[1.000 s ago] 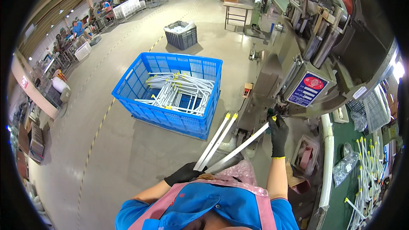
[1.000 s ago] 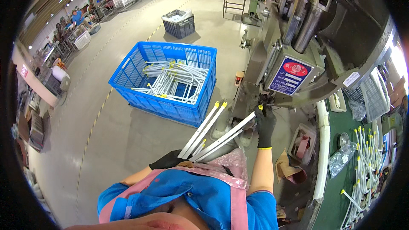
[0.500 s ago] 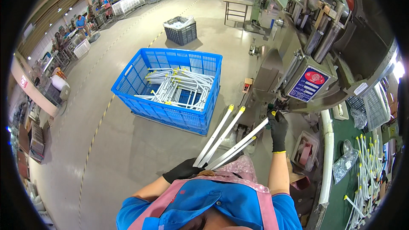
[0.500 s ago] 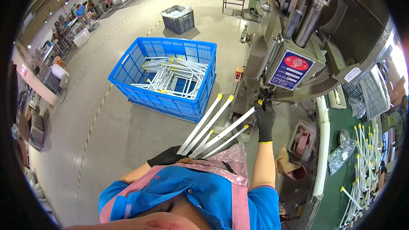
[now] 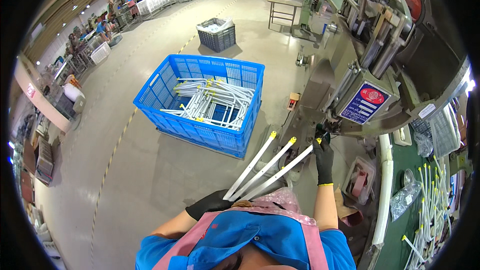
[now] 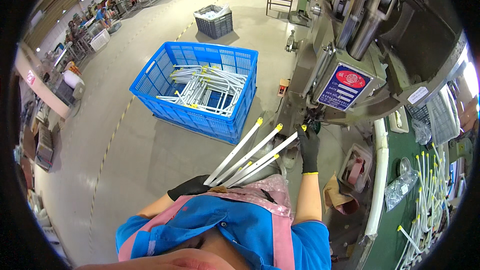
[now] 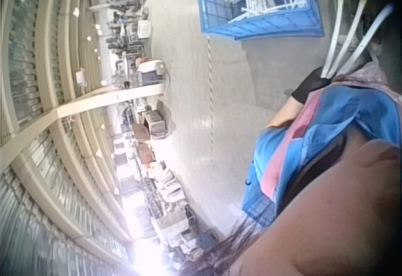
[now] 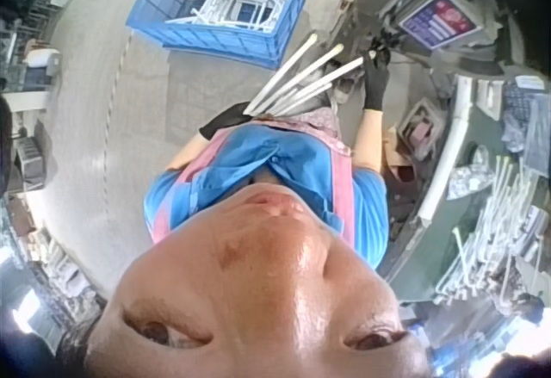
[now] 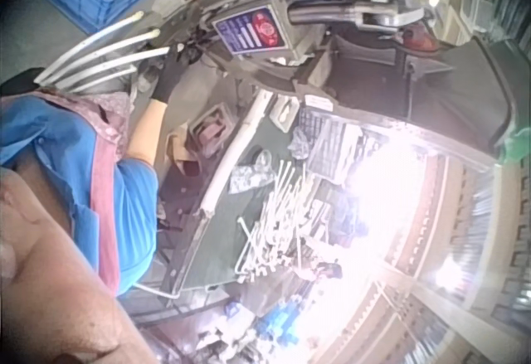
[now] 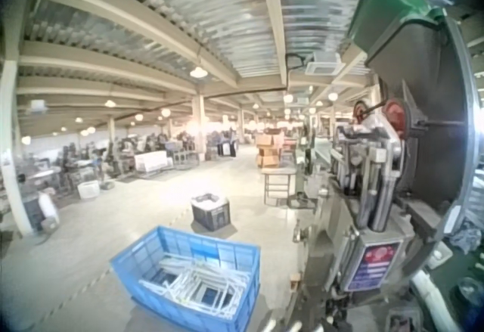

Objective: The person repeatedly picks white cables with yellow tips from a blue basket, inserts them into a machine, and places the processed cables onto a green workbench. The person also moves an empty blue basket to a different location.

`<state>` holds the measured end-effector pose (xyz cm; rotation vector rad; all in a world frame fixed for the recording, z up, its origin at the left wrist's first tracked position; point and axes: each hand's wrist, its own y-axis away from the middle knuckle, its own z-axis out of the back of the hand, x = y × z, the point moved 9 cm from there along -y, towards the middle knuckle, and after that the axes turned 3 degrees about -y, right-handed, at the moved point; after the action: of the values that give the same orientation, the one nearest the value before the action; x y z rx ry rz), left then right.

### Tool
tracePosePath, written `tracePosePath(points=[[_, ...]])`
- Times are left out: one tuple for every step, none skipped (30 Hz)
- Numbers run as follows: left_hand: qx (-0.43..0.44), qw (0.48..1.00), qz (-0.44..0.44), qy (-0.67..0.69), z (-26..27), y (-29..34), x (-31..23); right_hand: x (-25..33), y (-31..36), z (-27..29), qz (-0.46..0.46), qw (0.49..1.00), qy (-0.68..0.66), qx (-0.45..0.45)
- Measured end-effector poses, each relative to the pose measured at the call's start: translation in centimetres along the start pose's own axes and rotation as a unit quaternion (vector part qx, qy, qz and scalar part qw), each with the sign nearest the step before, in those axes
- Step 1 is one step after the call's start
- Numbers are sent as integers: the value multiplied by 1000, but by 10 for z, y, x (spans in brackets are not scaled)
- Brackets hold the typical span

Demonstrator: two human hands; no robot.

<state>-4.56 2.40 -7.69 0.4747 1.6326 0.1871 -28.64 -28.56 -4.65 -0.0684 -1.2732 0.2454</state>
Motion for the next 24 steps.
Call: tracePosePath(points=[[-12,1000,22,0,2,1,5,-1,2,0,5,1000,-2,9],[-25,999,45,3,5,2,8,-10,6,-1,-32,999,-38,23],[-26,999,39,2,5,3,6,-19,11,-1,-63,995,-74,37],[-27,999,33,3,4,3,3,-27,17,-4,-90,989,-107,57],[-29,999,28,8,3,4,0,-31,21,-2,-86,988,-115,51],[-27,999,21,12,2,4,-3,-35,25,-2,-80,988,-122,52],[-26,999,16,20,0,4,-6,-44,29,-1,-95,988,-116,48],[-28,999,25,25,-1,5,-6,-45,31,-1,-80,985,-140,59],[-17,1000,4,16,-3,5,-12,-51,34,-1,-88,982,-153,65],[-9,1000,1,5,-5,5,-14,-56,38,0,-97,979,-165,72],[-1,1000,-3,-6,-7,5,-16,-61,41,0,-113,979,-147,86],[-4,1000,-11,-4,-8,5,-19,-66,46,0,-128,979,-127,99],[-6,1000,-20,-4,-9,4,-22,-70,50,0,-141,978,-108,111],[-11,1000,-7,-9,-9,2,-23,-72,55,0,-155,974,-119,119],[-17,1000,-8,-11,-9,1,-27,-75,62,-2,-168,969,-129,128],[-28,999,-23,-9,-9,-2,-36,-77,68,-2,-183,964,-137,137],[-49,999,-2,-14,-8,-4,-39,-78,75,-1,-182,964,-138,140],[-63,998,8,-11,-9,-6,-45,-78,83,-1,-181,963,-137,144],[-53,995,25,84,-14,-10,-51,-78,89,0,-182,963,-134,149],[-73,991,-37,109,-12,-9,-73,-77,94,0,-180,960,-142,160],[-82,987,-61,125,-12,-8,-89,-75,101,0,-181,957,-146,172],[-96,983,-70,142,-11,-5,-102,-72,106,-1,-181,954,-151,185],[-112,981,-86,129,-10,0,-117,-66,111,-2,-179,947,-161,211],[-129,980,-102,115,-11,5,-131,-55,115,-7,-159,944,-158,244]])
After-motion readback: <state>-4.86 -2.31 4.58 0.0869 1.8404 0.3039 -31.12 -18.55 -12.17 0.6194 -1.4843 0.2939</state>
